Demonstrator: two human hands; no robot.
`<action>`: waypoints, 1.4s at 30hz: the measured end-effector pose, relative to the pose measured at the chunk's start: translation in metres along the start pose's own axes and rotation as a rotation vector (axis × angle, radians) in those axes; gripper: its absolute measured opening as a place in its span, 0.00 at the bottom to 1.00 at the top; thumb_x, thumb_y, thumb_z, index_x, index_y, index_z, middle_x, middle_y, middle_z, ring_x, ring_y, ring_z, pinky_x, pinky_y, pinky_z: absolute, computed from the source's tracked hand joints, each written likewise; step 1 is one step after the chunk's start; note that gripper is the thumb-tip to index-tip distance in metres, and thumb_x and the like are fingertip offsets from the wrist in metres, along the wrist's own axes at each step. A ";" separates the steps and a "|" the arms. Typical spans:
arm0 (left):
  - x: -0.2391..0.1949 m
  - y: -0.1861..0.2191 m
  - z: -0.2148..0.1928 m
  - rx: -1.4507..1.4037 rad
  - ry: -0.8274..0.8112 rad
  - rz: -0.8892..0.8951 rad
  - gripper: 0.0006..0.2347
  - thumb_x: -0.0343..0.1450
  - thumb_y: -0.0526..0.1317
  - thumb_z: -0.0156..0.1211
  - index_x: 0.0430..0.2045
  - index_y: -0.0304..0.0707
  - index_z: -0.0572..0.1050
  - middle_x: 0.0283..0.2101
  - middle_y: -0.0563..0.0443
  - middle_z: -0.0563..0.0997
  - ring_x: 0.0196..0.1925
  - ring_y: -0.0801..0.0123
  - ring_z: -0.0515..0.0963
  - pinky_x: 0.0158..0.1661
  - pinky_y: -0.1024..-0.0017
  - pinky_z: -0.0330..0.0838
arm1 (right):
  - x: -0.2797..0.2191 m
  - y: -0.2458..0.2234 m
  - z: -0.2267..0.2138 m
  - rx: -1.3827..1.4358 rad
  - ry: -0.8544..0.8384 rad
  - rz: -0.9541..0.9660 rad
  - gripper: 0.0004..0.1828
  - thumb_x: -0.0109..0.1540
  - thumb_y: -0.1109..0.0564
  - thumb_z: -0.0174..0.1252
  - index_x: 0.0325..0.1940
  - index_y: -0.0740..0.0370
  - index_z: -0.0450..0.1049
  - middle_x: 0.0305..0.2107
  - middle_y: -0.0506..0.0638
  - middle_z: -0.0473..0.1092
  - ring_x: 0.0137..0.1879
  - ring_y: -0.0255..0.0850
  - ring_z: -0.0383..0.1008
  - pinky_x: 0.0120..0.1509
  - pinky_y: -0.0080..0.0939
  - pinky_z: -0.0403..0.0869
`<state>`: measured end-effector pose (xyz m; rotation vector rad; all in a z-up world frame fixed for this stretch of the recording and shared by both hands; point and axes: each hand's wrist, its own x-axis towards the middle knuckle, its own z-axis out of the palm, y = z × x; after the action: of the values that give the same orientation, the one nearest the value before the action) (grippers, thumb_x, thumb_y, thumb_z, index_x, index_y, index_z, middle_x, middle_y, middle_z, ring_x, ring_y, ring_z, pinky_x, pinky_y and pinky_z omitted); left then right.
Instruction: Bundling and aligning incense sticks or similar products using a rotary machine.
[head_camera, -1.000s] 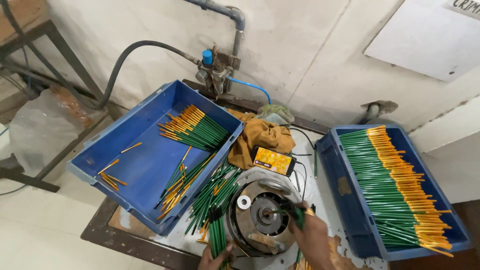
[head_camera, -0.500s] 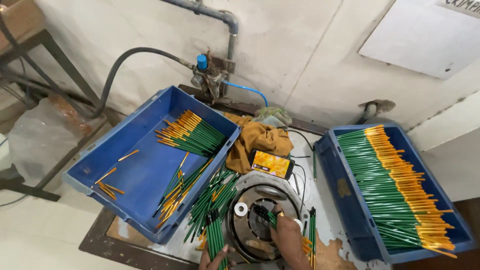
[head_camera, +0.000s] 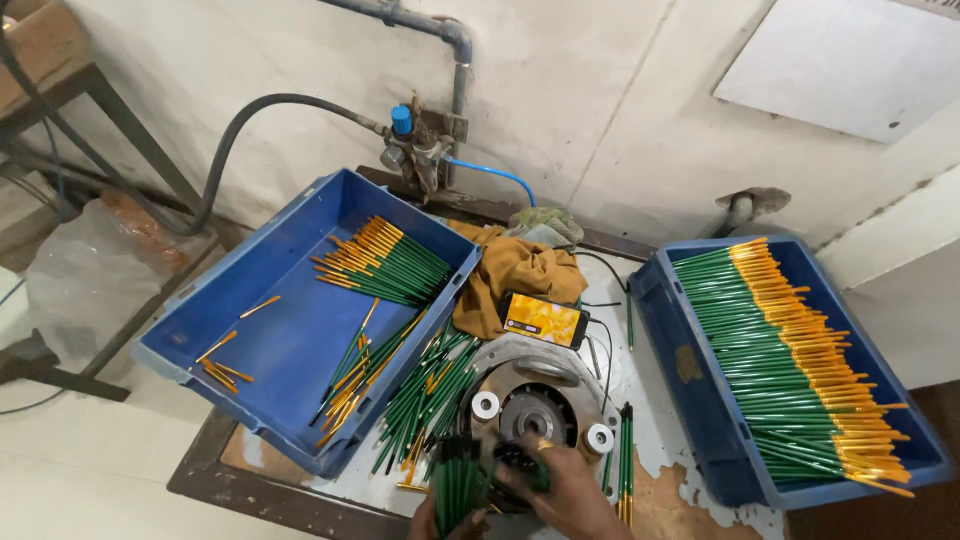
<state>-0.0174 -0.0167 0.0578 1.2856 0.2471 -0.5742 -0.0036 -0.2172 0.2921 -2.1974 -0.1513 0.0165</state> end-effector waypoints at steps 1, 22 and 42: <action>0.001 -0.006 -0.002 0.001 -0.001 -0.003 0.27 0.63 0.36 0.73 0.57 0.31 0.72 0.38 0.29 0.86 0.33 0.50 0.86 0.36 0.55 0.81 | -0.001 0.005 0.001 0.001 0.000 0.003 0.20 0.60 0.51 0.69 0.49 0.66 0.76 0.37 0.61 0.79 0.44 0.52 0.83 0.47 0.47 0.78; 0.015 0.006 -0.016 -0.169 -0.071 -0.257 0.22 0.69 0.38 0.63 0.57 0.27 0.69 0.39 0.36 0.84 0.37 0.53 0.82 0.37 0.58 0.79 | 0.003 0.123 0.017 -0.528 0.220 0.150 0.37 0.51 0.60 0.67 0.65 0.63 0.66 0.27 0.63 0.73 0.34 0.62 0.74 0.39 0.59 0.71; -0.037 0.034 0.023 -0.162 0.166 -0.083 0.26 0.64 0.32 0.69 0.59 0.33 0.70 0.32 0.35 0.83 0.30 0.56 0.81 0.30 0.60 0.76 | 0.001 -0.012 0.006 0.006 0.071 0.110 0.18 0.58 0.51 0.69 0.47 0.60 0.75 0.33 0.58 0.79 0.39 0.51 0.83 0.42 0.49 0.77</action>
<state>-0.0336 -0.0235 0.1099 1.1707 0.4779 -0.5075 -0.0047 -0.2056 0.2987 -2.1946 0.0095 0.0008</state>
